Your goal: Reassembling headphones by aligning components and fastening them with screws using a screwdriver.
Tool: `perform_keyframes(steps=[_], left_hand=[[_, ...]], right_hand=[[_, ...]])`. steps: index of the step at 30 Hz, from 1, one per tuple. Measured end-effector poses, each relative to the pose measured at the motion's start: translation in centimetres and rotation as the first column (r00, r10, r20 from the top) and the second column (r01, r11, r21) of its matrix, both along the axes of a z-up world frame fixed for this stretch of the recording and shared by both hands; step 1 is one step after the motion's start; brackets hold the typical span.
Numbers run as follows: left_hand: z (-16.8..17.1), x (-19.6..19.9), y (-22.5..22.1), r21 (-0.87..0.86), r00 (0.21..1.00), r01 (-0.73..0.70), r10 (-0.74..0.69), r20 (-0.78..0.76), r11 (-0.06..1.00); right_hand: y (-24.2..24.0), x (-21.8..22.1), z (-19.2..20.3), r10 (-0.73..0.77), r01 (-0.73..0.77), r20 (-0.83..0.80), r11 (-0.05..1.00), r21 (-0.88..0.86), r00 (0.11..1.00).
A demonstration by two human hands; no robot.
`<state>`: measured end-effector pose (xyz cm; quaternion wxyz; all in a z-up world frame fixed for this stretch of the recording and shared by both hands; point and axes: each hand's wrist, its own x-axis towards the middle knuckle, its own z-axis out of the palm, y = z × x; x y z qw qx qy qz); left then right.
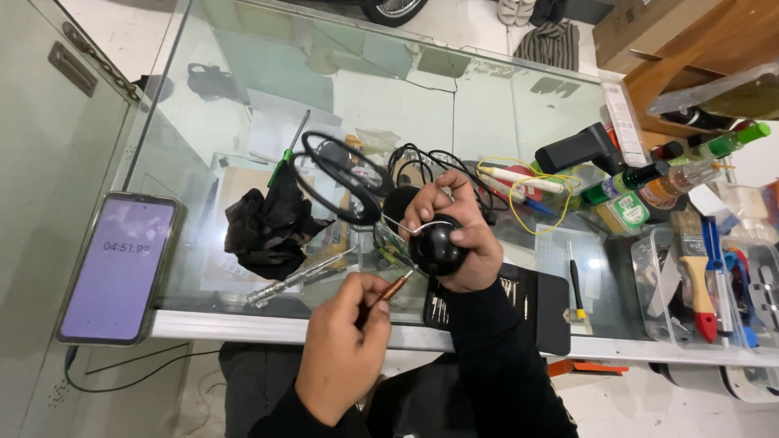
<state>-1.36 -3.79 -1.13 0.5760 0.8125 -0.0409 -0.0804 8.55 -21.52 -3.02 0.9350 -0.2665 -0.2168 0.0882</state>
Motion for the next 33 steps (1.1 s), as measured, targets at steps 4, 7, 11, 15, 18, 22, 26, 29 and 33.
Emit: perform_keyframes(steps=[4,7,11,15,18,22,26,29,33], left_hand=[[0.3,-0.6,1.1,-0.331,0.931,-0.273,0.161,-0.328,0.903],[1.3,-1.4,1.8,-0.545,0.88,-0.368,0.094,-0.465,0.753],[1.2,-2.7,2.1,-0.599,0.837,-0.459,0.093,-0.539,0.657],[1.5,-4.3,2.1,-0.561,0.853,-0.378,0.042,-0.52,0.736],[0.2,-5.9,1.3,-0.512,0.914,-0.213,-0.016,-0.405,0.832],[-1.2,-7.7,0.6,-0.402,0.922,-0.092,-0.075,-0.381,0.911],[-2.6,-10.2,-1.4,0.132,0.895,-0.149,0.077,0.439,0.98],[-0.9,-9.9,-1.8,0.171,0.97,-0.089,0.046,0.239,0.981],[-1.4,-9.3,-2.3,0.22,0.924,-0.077,-0.014,0.383,0.972]], right_hand=[[0.9,0.3,-0.5,-0.319,0.368,0.184,0.824,-0.432,0.93],[1.1,-0.4,0.0,-0.349,0.505,0.365,0.618,-0.602,0.863],[2.3,-3.2,4.1,-0.291,0.65,0.581,0.375,-0.661,0.76],[2.8,-8.2,6.1,-0.258,0.478,0.414,0.287,-0.83,0.873],[2.0,-12.1,3.4,-0.178,0.115,0.03,0.488,-0.865,0.984],[1.2,-15.9,-0.6,-0.438,0.116,-0.274,0.68,-0.724,0.856],[1.0,-18.0,0.0,-0.587,0.132,-0.306,0.586,-0.799,0.749],[1.7,-18.2,1.6,-0.668,0.267,-0.209,0.536,-0.801,0.714],[1.9,-17.9,1.8,-0.629,0.227,-0.386,0.674,-0.703,0.674]])
